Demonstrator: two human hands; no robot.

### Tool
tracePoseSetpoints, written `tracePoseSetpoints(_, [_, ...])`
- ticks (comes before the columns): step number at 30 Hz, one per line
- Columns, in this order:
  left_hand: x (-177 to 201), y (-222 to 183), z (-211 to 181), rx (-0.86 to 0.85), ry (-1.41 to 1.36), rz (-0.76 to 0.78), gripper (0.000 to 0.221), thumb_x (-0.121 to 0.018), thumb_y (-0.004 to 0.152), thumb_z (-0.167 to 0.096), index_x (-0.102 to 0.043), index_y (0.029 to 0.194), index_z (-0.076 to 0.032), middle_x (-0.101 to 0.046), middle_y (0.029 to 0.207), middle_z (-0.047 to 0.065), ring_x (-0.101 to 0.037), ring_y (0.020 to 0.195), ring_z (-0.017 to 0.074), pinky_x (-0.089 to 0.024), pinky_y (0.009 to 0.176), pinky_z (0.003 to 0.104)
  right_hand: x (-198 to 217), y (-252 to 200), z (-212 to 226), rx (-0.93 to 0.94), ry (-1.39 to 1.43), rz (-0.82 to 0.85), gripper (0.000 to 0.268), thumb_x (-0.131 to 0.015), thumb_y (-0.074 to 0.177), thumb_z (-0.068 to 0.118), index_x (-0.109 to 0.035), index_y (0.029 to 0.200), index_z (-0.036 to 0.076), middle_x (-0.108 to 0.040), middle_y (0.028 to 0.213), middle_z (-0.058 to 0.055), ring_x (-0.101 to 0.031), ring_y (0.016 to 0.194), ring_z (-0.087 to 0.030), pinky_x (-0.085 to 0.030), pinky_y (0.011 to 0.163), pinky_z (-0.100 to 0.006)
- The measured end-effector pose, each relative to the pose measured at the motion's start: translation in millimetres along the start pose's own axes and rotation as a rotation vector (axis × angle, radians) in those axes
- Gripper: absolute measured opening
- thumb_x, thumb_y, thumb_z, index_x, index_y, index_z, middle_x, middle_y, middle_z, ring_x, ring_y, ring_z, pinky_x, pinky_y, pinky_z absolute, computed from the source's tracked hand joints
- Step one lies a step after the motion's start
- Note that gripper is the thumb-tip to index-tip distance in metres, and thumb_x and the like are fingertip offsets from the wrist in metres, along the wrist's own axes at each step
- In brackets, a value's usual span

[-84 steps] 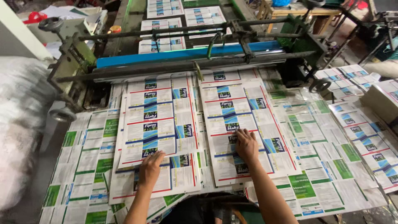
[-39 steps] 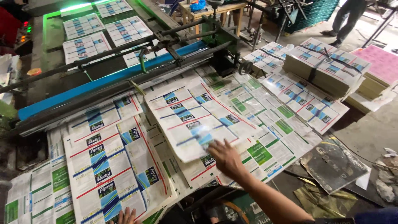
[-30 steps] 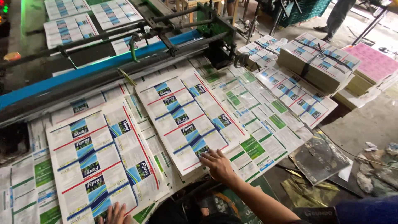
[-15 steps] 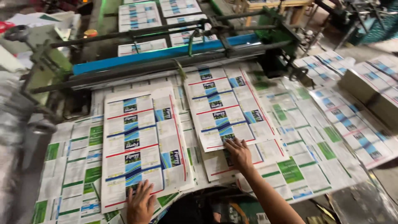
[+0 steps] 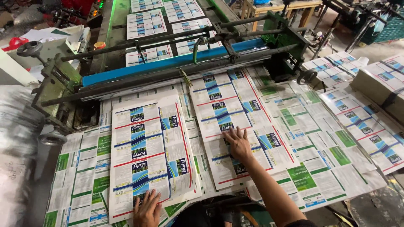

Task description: Aligning and stacking printed sheets coming off an industrial printing machine.

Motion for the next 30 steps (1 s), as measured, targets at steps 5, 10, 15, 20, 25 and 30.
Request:
tracePoseSetpoints(5, [49.8,38.9,-1.0,0.232,0.01,0.155,0.017,-0.061,0.098,-0.033,-0.072,0.102,-0.02,-0.076,0.115,0.001,-0.07,0.112,0.0275,-0.056,0.091,0.047,13.2,-4.6,-4.3,-0.107,0.041,-0.011,0.054,-0.054,0.085,0.009,-0.062,0.138,0.013,-0.054,0.148,-0.019,-0.043,0.141,-0.046,-0.026,0.115,-0.068])
tracePoseSetpoints(10, [150.5,78.5,-44.3,0.217,0.108,0.067,0.007,-0.066,0.096,-0.021,-0.073,0.097,-0.022,-0.076,0.09,-0.001,-0.072,0.081,0.0231,-0.056,0.076,0.045,24.1,-5.4,3.2,-0.149,0.066,0.078,0.047,-0.055,0.086,0.008,-0.063,0.132,0.01,-0.062,0.138,-0.012,-0.05,0.139,-0.037,-0.033,0.117,-0.065])
tracePoseSetpoints(15, [171.2,48.0,-86.0,0.005,0.107,-0.316,0.024,-0.059,0.09,0.003,-0.07,0.107,-0.009,-0.076,0.118,0.008,-0.073,0.107,0.0269,-0.053,0.088,0.048,39.5,-6.2,6.5,-0.137,0.107,-0.095,0.038,-0.06,0.09,0.011,-0.065,0.127,0.006,-0.066,0.133,-0.015,-0.055,0.132,-0.039,-0.036,0.112,-0.065])
tracePoseSetpoints(20, [72.8,24.0,-46.8,0.003,-0.015,-0.214,0.032,-0.059,0.089,-0.002,-0.071,0.118,-0.008,-0.072,0.128,0.011,-0.067,0.12,0.0301,-0.051,0.097,0.051,38.7,-7.4,10.6,-0.134,0.049,-0.101,0.032,-0.058,0.093,0.012,-0.066,0.124,0.006,-0.067,0.135,-0.014,-0.058,0.131,-0.04,-0.037,0.112,-0.065])
tracePoseSetpoints(25, [44.7,52.6,-30.3,-0.022,0.002,-0.197,0.033,-0.057,0.091,-0.003,-0.072,0.119,-0.011,-0.071,0.131,0.01,-0.064,0.125,0.0274,-0.049,0.103,0.052,43.0,-4.7,8.3,-0.169,0.097,-0.085,0.03,-0.059,0.095,0.012,-0.067,0.123,0.006,-0.067,0.133,-0.013,-0.058,0.131,-0.038,-0.039,0.112,-0.063])
tracePoseSetpoints(30, [55.4,99.1,-31.8,-0.095,0.092,-0.201,0.03,-0.056,0.09,0.0,-0.07,0.116,-0.009,-0.072,0.128,0.009,-0.066,0.122,0.0263,-0.05,0.103,0.052,47.6,-4.3,10.5,-0.146,0.071,-0.131,0.032,-0.06,0.091,0.011,-0.068,0.121,0.006,-0.067,0.133,-0.014,-0.059,0.129,-0.039,-0.039,0.11,-0.062])
Point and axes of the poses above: each hand's wrist, its own y-axis towards the middle knuckle, its own x-axis out of the back of the hand, z = x × y, the point moved 9 cm from there along y, towards the middle knuckle
